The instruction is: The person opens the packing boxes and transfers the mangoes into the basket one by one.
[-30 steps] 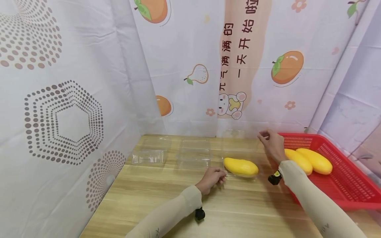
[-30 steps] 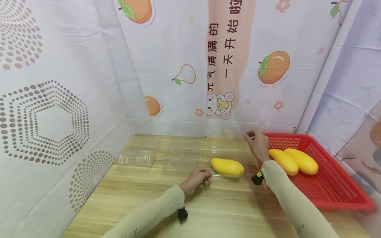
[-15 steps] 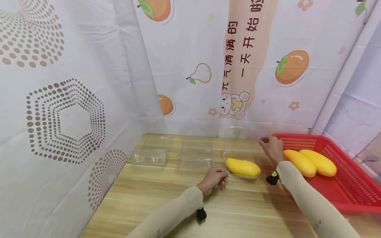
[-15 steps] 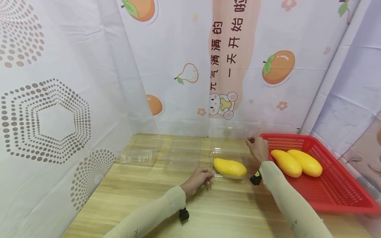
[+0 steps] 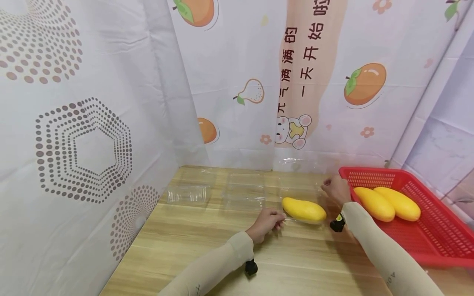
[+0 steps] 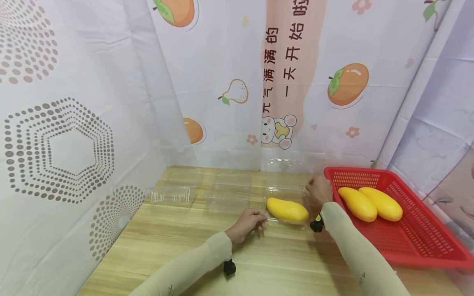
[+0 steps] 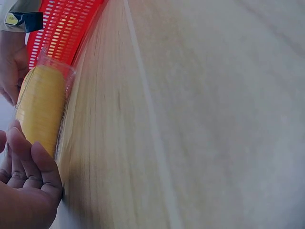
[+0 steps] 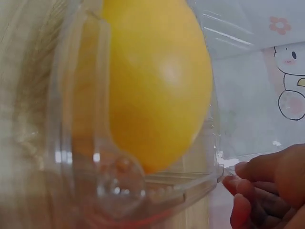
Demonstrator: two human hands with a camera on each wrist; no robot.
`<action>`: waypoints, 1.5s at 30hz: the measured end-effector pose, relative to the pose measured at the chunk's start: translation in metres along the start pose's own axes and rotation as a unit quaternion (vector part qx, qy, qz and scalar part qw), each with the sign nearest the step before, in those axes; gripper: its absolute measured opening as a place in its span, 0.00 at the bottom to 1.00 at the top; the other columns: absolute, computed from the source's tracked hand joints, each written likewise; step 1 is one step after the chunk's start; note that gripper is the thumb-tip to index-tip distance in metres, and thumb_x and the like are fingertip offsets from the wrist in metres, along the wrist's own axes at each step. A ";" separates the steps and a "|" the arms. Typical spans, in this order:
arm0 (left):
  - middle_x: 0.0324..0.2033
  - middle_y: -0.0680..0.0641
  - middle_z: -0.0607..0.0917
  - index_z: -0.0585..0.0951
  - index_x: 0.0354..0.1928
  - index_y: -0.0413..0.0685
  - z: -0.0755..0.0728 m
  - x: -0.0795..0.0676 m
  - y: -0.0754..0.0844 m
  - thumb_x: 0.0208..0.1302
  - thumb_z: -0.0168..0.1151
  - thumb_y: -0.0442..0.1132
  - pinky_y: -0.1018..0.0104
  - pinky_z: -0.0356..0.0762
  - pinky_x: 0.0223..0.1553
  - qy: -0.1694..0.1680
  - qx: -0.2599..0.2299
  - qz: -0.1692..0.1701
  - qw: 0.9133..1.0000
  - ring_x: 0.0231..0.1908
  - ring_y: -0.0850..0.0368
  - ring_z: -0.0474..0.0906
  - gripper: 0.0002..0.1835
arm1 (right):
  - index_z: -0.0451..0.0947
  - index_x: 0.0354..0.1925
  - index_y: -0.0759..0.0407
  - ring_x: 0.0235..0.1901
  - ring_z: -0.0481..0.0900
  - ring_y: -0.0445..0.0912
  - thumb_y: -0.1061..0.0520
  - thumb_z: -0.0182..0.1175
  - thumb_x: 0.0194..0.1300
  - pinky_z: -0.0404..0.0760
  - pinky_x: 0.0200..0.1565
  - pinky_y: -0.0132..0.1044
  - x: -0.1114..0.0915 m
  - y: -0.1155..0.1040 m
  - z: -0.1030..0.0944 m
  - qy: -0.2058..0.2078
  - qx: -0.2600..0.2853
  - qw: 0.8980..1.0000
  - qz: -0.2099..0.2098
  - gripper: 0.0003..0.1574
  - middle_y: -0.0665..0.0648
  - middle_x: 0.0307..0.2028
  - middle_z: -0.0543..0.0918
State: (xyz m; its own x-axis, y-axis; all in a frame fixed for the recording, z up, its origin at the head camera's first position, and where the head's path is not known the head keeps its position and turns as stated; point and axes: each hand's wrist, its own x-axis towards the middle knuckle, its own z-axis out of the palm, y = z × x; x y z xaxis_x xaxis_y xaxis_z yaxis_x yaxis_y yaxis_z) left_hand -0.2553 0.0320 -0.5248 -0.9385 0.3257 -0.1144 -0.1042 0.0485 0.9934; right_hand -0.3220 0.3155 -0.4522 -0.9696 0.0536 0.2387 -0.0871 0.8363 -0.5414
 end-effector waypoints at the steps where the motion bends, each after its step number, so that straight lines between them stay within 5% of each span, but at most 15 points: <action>1: 0.26 0.45 0.85 0.86 0.36 0.35 0.000 0.000 0.000 0.73 0.63 0.39 0.72 0.75 0.27 0.000 -0.001 -0.001 1.000 0.22 0.63 0.75 0.12 | 0.85 0.43 0.75 0.40 0.84 0.69 0.62 0.65 0.67 0.81 0.44 0.64 -0.001 0.000 0.000 -0.003 -0.001 1.000 0.002 0.14 0.72 0.40 0.87; 7: 0.26 0.45 0.85 0.86 0.37 0.36 0.001 -0.001 -0.001 0.73 0.64 0.40 0.72 0.75 0.27 -0.005 -0.006 -0.006 1.000 0.23 0.63 0.75 0.12 | 0.86 0.40 0.74 0.34 0.83 0.63 0.62 0.64 0.67 0.83 0.39 0.60 -0.003 0.005 0.004 -0.026 0.000 0.999 0.020 0.13 0.71 0.37 0.86; 14: 0.26 0.45 0.85 0.86 0.38 0.35 0.000 -0.003 0.003 0.73 0.63 0.40 0.71 0.75 0.28 -0.012 -0.008 -0.001 1.000 0.23 0.62 0.75 0.13 | 0.85 0.45 0.74 0.39 0.84 0.64 0.61 0.62 0.72 0.84 0.44 0.62 -0.005 0.005 0.002 -0.061 0.009 0.998 0.035 0.15 0.72 0.43 0.86; 24: 0.26 0.45 0.85 0.86 0.38 0.36 0.000 -0.004 0.006 0.73 0.63 0.41 0.71 0.75 0.28 -0.015 -0.004 -0.001 1.000 0.23 0.62 0.75 0.13 | 0.86 0.42 0.72 0.33 0.82 0.56 0.60 0.61 0.72 0.84 0.40 0.56 -0.006 0.006 0.004 -0.066 -0.004 0.997 0.028 0.13 0.65 0.35 0.87; 45: 0.28 0.43 0.86 0.86 0.40 0.34 -0.003 -0.004 0.004 0.74 0.63 0.41 0.70 0.76 0.28 -0.019 -0.004 -0.002 1.000 0.23 0.62 0.76 0.14 | 0.84 0.43 0.75 0.35 0.83 0.59 0.61 0.62 0.71 0.84 0.43 0.57 -0.011 -0.004 0.000 -0.078 -0.035 0.996 -0.004 0.15 0.70 0.37 0.86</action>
State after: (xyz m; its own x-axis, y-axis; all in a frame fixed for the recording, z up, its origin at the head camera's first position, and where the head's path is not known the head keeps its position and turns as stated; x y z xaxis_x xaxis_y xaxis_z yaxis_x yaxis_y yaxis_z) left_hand -0.2531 0.0285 -0.5205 -0.9250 0.3611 -0.1188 -0.1111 0.0419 0.9929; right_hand -0.3115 0.3116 -0.4531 -0.9932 -0.0348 0.1109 -0.0842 0.8730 -0.4804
